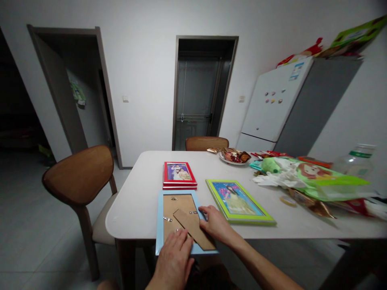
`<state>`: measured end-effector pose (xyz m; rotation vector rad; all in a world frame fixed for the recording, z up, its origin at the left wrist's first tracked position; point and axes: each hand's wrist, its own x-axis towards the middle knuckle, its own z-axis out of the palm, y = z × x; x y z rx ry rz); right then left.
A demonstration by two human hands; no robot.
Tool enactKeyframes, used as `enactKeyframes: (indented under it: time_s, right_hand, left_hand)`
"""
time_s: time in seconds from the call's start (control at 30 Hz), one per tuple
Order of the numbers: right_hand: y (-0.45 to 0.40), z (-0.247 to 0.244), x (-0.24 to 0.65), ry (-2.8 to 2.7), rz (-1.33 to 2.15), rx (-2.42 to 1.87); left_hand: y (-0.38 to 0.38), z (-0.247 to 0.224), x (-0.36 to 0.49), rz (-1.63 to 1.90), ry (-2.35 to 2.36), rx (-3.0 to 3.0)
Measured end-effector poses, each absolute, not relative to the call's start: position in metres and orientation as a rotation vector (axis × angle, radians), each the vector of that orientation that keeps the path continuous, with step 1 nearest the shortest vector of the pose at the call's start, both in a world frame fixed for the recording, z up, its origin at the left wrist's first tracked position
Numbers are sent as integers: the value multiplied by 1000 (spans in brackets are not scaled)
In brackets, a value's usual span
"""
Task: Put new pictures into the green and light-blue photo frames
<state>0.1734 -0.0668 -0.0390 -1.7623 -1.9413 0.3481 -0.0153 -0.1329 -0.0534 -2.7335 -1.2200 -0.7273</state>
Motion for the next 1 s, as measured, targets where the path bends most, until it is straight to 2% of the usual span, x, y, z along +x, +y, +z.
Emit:
enactKeyframes:
  time_s: [0.2,0.5,0.77,0.9,1.0]
  right_hand:
    - [-55,-30,166,-2114,234,-1688]
    - [-43,-28,153,-2160,11,-1819]
    - [-53,-11,149,-2122,-24,-1955]
    - [-66,-11,143,-2468,44,-1475]
    - [-76,-16,136,-2496,-5,-1396]
  left_hand:
    - [-126,-49,-42,-791,-1453,-2705]
    - [-114,-52,-42,-924,-1460,-2813]
    - [-94,-72,-52,-988,-1204,-2781]
    - [-82,-74,-54,-985,-1132,-2789]
    - [-82,-72,-53,-956,-1146,-2784]
